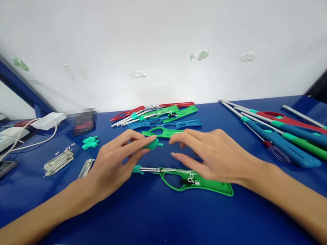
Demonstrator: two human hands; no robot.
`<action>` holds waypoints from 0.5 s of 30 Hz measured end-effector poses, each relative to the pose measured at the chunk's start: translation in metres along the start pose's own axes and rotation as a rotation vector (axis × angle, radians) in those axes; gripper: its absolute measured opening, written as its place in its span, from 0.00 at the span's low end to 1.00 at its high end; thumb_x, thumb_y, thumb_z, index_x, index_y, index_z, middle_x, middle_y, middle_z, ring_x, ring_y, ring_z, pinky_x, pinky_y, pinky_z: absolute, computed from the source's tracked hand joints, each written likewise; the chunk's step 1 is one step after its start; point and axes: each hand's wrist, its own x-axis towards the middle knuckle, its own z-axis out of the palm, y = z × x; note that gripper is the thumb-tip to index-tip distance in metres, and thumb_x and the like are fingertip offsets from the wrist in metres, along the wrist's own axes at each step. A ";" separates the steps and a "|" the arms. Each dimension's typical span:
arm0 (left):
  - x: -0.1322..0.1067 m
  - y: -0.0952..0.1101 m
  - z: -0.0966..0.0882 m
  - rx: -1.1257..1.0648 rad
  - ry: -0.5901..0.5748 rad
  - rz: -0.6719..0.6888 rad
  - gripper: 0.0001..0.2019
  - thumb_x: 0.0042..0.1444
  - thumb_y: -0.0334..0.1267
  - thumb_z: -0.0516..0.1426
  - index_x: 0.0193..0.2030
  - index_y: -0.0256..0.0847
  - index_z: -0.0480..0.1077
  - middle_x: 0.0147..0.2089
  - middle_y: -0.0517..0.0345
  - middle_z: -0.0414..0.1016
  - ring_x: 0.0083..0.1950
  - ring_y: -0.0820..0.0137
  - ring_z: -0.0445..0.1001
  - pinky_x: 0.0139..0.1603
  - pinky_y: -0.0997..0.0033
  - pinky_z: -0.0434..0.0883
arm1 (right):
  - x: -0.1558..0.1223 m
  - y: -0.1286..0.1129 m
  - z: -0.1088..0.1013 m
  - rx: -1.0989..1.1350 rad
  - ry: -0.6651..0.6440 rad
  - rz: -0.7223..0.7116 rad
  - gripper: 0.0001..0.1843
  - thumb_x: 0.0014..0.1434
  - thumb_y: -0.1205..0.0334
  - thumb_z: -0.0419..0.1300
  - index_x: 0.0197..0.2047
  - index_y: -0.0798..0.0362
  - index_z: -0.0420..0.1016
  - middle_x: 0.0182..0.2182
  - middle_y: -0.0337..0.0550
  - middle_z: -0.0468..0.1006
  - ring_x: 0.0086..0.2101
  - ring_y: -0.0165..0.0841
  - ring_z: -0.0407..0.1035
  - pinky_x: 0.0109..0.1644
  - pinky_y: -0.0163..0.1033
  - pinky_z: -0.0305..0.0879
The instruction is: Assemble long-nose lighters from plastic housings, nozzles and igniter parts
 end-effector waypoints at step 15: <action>0.007 0.028 -0.002 -0.217 -0.116 -0.061 0.15 0.86 0.32 0.54 0.61 0.34 0.83 0.44 0.54 0.81 0.40 0.69 0.80 0.40 0.72 0.78 | 0.004 -0.017 0.001 -0.061 0.068 -0.152 0.17 0.88 0.54 0.55 0.50 0.52 0.80 0.36 0.37 0.86 0.27 0.28 0.75 0.28 0.38 0.61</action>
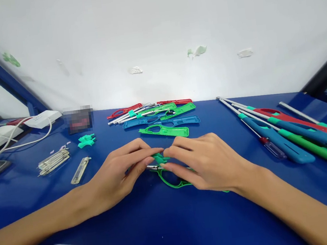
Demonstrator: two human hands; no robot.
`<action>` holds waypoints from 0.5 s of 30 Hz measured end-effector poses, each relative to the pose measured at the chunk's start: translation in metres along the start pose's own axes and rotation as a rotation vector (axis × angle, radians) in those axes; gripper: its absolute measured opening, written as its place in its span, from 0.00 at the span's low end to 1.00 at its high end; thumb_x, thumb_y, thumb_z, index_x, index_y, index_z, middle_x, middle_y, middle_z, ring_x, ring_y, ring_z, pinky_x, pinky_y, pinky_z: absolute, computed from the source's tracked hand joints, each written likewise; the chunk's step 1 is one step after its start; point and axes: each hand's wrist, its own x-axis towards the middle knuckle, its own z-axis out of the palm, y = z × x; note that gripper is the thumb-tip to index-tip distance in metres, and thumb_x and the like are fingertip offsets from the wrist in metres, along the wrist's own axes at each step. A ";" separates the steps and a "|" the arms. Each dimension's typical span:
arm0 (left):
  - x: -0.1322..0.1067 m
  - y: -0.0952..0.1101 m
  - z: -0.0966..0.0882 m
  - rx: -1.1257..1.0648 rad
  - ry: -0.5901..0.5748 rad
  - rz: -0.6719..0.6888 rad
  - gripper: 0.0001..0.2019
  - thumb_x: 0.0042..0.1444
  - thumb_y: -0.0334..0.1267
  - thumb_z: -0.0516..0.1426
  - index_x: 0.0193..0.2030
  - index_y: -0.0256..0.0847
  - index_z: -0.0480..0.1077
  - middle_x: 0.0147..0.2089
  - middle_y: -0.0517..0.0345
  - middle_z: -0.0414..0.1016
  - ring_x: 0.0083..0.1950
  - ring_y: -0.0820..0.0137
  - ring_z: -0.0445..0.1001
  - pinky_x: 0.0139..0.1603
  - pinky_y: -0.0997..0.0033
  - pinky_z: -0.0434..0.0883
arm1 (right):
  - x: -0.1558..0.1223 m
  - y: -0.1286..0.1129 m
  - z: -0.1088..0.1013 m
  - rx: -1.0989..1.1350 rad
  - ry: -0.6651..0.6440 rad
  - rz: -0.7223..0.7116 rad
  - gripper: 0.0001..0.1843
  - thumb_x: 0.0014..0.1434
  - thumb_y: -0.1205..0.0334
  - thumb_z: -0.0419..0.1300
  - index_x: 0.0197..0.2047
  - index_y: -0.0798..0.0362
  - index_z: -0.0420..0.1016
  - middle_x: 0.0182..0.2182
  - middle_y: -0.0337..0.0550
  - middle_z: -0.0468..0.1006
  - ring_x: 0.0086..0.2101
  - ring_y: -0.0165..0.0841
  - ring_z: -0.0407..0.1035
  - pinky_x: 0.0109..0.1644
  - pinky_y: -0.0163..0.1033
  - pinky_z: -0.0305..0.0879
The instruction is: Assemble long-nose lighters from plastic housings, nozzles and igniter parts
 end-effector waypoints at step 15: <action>-0.010 -0.002 0.004 0.118 0.016 0.052 0.13 0.86 0.31 0.55 0.68 0.36 0.78 0.45 0.55 0.87 0.37 0.70 0.81 0.37 0.72 0.74 | 0.002 -0.003 -0.016 0.007 -0.094 0.050 0.24 0.89 0.56 0.49 0.45 0.51 0.82 0.31 0.36 0.81 0.27 0.30 0.76 0.29 0.41 0.60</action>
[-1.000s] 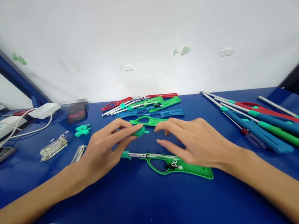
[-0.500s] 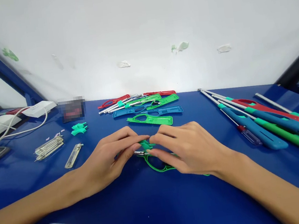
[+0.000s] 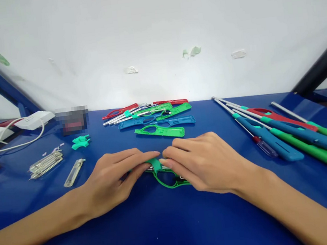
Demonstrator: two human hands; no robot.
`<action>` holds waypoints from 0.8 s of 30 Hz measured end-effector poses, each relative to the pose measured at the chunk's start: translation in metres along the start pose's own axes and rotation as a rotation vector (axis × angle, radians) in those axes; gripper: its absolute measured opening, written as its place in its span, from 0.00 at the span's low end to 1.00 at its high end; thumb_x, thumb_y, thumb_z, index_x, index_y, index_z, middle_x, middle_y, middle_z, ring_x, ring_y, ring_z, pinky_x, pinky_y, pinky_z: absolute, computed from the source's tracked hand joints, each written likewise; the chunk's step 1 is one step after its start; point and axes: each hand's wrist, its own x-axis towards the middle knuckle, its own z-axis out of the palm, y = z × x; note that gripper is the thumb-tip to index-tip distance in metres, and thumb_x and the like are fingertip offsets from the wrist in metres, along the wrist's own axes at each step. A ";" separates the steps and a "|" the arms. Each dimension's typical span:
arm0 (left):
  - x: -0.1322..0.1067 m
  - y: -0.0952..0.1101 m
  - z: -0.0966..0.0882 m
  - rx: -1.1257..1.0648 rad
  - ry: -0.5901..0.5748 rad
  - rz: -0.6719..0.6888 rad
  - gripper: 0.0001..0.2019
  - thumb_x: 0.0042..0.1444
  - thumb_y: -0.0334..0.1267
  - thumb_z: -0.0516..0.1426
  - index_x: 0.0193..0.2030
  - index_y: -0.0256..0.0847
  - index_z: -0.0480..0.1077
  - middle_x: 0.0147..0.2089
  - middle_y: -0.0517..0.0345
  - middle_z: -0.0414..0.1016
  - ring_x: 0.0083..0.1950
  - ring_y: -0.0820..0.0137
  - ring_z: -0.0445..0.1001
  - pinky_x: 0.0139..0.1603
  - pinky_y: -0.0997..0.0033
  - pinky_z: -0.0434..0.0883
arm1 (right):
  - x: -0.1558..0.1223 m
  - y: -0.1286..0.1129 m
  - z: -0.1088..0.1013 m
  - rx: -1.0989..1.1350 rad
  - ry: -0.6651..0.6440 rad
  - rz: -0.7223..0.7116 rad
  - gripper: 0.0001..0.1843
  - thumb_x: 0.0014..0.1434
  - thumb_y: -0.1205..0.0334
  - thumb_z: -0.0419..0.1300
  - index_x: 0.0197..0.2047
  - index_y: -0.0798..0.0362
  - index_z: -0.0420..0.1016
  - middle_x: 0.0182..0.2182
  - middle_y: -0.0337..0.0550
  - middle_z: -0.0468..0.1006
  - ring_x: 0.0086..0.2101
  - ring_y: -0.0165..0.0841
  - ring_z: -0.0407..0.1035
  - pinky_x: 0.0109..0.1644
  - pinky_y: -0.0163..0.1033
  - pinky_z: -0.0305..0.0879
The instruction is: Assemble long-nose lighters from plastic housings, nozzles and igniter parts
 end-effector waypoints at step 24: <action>0.001 0.022 0.004 -0.276 -0.144 -0.251 0.08 0.85 0.34 0.57 0.62 0.51 0.75 0.50 0.70 0.91 0.39 0.75 0.88 0.42 0.77 0.77 | -0.062 -0.058 0.000 0.039 -0.008 0.495 0.13 0.87 0.48 0.56 0.55 0.37 0.81 0.44 0.34 0.89 0.40 0.38 0.88 0.43 0.48 0.83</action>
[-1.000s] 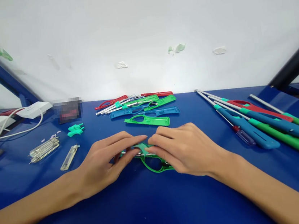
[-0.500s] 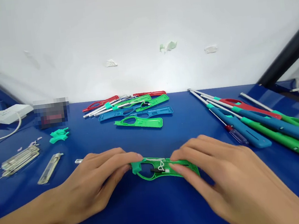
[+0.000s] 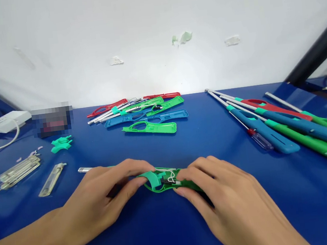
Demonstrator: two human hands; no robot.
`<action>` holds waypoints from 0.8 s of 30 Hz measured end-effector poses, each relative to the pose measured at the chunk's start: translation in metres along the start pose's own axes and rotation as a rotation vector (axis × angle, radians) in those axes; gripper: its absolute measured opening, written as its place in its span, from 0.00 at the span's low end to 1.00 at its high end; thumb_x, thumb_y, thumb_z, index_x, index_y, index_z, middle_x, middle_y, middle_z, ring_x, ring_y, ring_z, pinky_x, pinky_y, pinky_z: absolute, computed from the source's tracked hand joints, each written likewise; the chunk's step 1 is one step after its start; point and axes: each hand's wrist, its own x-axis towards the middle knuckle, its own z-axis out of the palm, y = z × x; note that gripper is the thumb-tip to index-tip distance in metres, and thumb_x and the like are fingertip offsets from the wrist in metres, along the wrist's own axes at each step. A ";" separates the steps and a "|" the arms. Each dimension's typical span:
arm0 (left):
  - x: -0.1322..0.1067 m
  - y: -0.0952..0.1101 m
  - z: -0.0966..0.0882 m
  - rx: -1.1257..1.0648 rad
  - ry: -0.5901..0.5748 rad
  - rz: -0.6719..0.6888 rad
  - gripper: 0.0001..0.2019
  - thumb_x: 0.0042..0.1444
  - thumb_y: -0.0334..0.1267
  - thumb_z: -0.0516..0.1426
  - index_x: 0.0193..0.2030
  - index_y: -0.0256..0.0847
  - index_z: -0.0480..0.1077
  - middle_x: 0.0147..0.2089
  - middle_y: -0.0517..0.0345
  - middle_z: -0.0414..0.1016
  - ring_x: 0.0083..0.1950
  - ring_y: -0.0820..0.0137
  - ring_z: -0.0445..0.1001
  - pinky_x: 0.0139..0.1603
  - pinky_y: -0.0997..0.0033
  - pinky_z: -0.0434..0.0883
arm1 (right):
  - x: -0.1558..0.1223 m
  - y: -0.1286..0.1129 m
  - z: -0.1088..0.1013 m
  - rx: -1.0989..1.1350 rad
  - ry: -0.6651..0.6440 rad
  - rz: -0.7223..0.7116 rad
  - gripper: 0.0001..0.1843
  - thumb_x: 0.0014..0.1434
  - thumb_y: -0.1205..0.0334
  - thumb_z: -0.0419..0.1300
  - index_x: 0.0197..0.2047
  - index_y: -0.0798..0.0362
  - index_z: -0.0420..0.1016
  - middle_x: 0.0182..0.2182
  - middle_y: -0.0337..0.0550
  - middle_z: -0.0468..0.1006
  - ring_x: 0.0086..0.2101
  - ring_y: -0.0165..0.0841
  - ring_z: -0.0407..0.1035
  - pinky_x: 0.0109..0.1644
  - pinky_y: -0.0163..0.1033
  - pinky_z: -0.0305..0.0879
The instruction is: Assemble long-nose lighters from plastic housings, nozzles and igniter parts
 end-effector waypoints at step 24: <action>0.011 0.008 0.000 -0.710 -0.037 -0.485 0.06 0.79 0.35 0.60 0.54 0.42 0.80 0.33 0.66 0.83 0.24 0.76 0.81 0.30 0.78 0.77 | 0.001 -0.012 0.006 0.067 0.024 0.038 0.16 0.86 0.46 0.57 0.48 0.40 0.81 0.40 0.31 0.90 0.36 0.35 0.87 0.40 0.45 0.81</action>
